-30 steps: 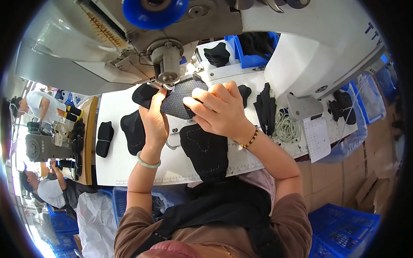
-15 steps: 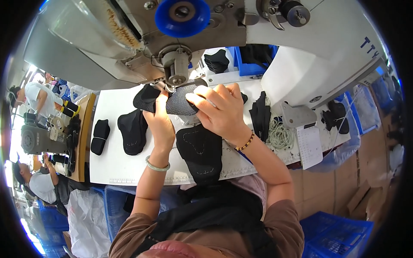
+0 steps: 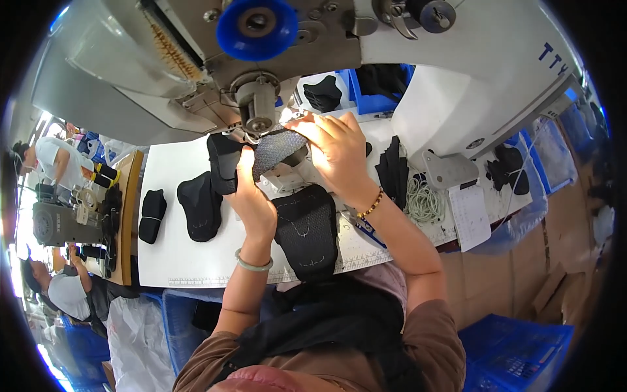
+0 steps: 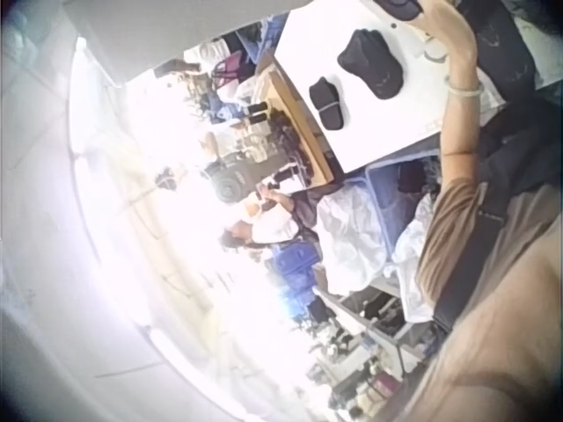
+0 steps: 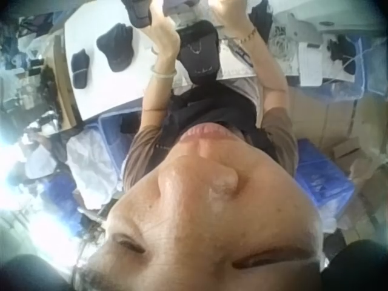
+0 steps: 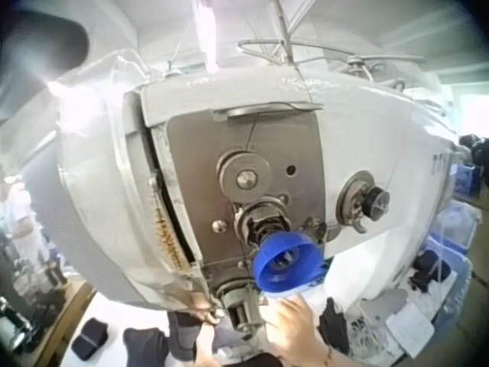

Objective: Stitching different components of a shoe using a sewing machine.

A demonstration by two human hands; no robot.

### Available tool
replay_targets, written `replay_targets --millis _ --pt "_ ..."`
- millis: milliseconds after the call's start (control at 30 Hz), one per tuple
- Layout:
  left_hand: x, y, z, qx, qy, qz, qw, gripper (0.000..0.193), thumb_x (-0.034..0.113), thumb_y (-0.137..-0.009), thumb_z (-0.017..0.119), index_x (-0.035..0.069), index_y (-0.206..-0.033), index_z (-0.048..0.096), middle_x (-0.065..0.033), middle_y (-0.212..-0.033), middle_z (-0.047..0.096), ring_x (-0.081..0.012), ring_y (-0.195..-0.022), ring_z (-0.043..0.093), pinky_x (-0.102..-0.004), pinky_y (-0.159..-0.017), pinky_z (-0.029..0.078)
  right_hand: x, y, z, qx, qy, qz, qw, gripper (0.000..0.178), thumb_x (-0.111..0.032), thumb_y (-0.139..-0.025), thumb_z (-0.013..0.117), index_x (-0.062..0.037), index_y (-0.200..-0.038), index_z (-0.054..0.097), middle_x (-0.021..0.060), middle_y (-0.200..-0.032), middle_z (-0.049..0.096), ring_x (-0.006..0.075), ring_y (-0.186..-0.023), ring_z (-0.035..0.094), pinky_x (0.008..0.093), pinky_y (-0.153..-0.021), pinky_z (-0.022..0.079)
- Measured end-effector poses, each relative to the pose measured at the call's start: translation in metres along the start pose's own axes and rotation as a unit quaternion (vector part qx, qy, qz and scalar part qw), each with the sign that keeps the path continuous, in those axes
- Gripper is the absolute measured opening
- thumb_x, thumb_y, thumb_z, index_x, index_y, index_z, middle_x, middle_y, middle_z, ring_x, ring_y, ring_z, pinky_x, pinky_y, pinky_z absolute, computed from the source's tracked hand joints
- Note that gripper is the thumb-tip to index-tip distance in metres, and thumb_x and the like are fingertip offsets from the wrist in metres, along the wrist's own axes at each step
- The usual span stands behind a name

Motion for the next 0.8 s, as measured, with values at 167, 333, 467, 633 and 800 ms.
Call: replay_targets --millis 167,333,467,633,800 --pt "-0.003 -0.020 -0.044 -0.161 0.009 -0.037 0.986 0.027 0.015 -0.091 0.055 -0.002 -0.112 0.059 -0.0093 -0.099 0.063 -0.0191 -0.094 0.059 -0.0292 -0.092 0.043 0.005 0.001 0.003 0.014 -0.030 0.024 0.999 0.032 0.004 -0.068 0.062 -0.0128 -0.094 0.071 -0.0010 -0.096 0.067 0.0187 -0.066 0.050 0.0286 -0.061 0.040" --pt "-0.013 -0.064 -0.043 -0.211 0.148 -0.369 0.893 0.025 0.019 -0.086 0.061 -0.001 -0.101 0.061 -0.0083 -0.094 0.064 -0.0151 -0.083 0.063 -0.0279 -0.077 0.052 0.003 0.001 0.005 0.011 -0.059 0.042 0.997 0.034 0.007 -0.067 0.060 -0.0109 -0.094 0.070 0.0014 -0.097 0.066 0.0201 -0.069 0.053 0.0293 -0.063 0.044" --pt "-0.015 -0.067 -0.040 -0.205 0.078 -0.374 0.901 0.023 0.011 -0.081 0.065 0.000 -0.100 0.059 -0.0089 -0.091 0.063 -0.0164 -0.082 0.063 -0.0279 -0.074 0.053 0.003 0.007 0.006 0.042 -0.041 0.039 0.998 0.030 0.012 -0.068 0.060 -0.0037 -0.093 0.066 0.0067 -0.103 0.063 0.0225 -0.082 0.063 0.0304 -0.070 0.051" --pt "-0.018 -0.057 -0.039 -0.177 0.132 -0.355 0.909 0.024 0.007 -0.079 0.065 -0.002 -0.100 0.058 -0.0092 -0.090 0.062 -0.0166 -0.081 0.063 -0.0273 -0.073 0.053 0.011 0.012 0.006 0.091 -0.065 0.056 0.992 0.033 0.015 -0.073 0.061 -0.0011 -0.102 0.059 0.0094 -0.101 0.059 0.0168 -0.070 0.062 0.0259 -0.061 0.052" --pt "-0.016 -0.046 -0.038 -0.144 0.139 -0.337 0.920 0.021 0.005 -0.081 0.061 -0.003 -0.100 0.057 -0.0094 -0.093 0.062 -0.0163 -0.083 0.063 -0.0283 -0.075 0.052 0.008 0.018 0.002 0.117 -0.059 0.046 0.990 0.020 0.007 -0.074 0.064 -0.0020 -0.091 0.059 0.0081 -0.088 0.058 0.0157 -0.061 0.056 0.0247 -0.053 0.048"
Point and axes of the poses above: each hand's wrist, its own y-axis away from the middle knuckle, its own z-axis out of the palm, x = y × z, the point moved 2 cm from there along -y, towards the middle knuckle
